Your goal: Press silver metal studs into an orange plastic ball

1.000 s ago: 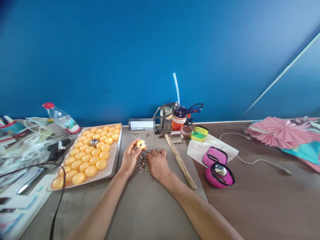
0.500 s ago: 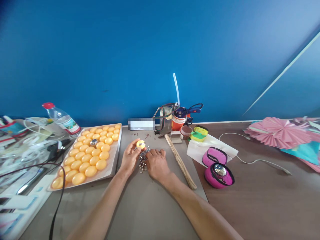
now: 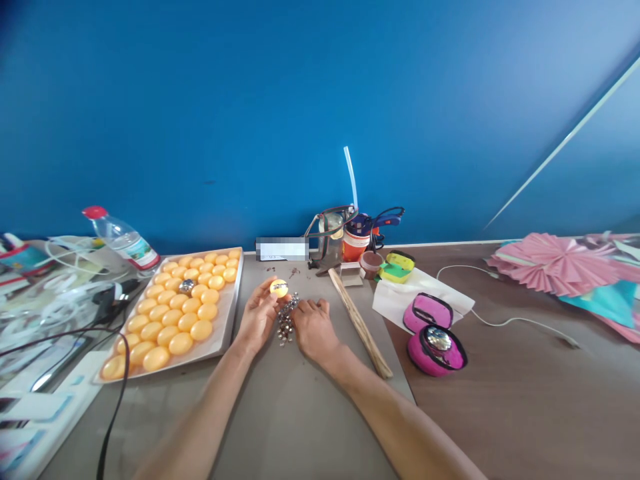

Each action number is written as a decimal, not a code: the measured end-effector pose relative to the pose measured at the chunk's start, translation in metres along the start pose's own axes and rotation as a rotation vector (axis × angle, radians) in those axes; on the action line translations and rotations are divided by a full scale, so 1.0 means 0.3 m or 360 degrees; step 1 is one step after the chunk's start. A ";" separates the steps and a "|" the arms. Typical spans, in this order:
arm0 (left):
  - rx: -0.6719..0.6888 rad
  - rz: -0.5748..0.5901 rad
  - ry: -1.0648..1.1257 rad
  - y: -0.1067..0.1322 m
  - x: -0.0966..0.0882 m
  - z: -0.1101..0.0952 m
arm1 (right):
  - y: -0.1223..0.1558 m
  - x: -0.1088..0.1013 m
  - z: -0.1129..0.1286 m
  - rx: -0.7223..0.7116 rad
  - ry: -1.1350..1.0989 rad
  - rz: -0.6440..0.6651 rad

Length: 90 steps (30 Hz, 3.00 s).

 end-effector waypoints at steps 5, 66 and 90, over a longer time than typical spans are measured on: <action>-0.0021 0.0071 0.0107 0.001 0.016 -0.009 | -0.002 -0.019 -0.002 0.0020 -0.0029 -0.0081; -0.0245 0.0188 0.0266 0.003 0.026 0.012 | -0.026 0.006 -0.088 0.0749 -0.2840 -0.0222; -0.0198 0.0216 0.0073 0.019 0.054 0.031 | -0.027 0.008 -0.104 0.0706 -0.2727 -0.0289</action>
Point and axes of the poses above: each hand's wrist, its own y-axis away from the middle knuckle, its own x-axis out of the palm, z = x × y, the point moved 9 cm from there along -y, towards the middle knuckle, and after that the axes turned 2 degrees about -z, right-handed, at the moved point
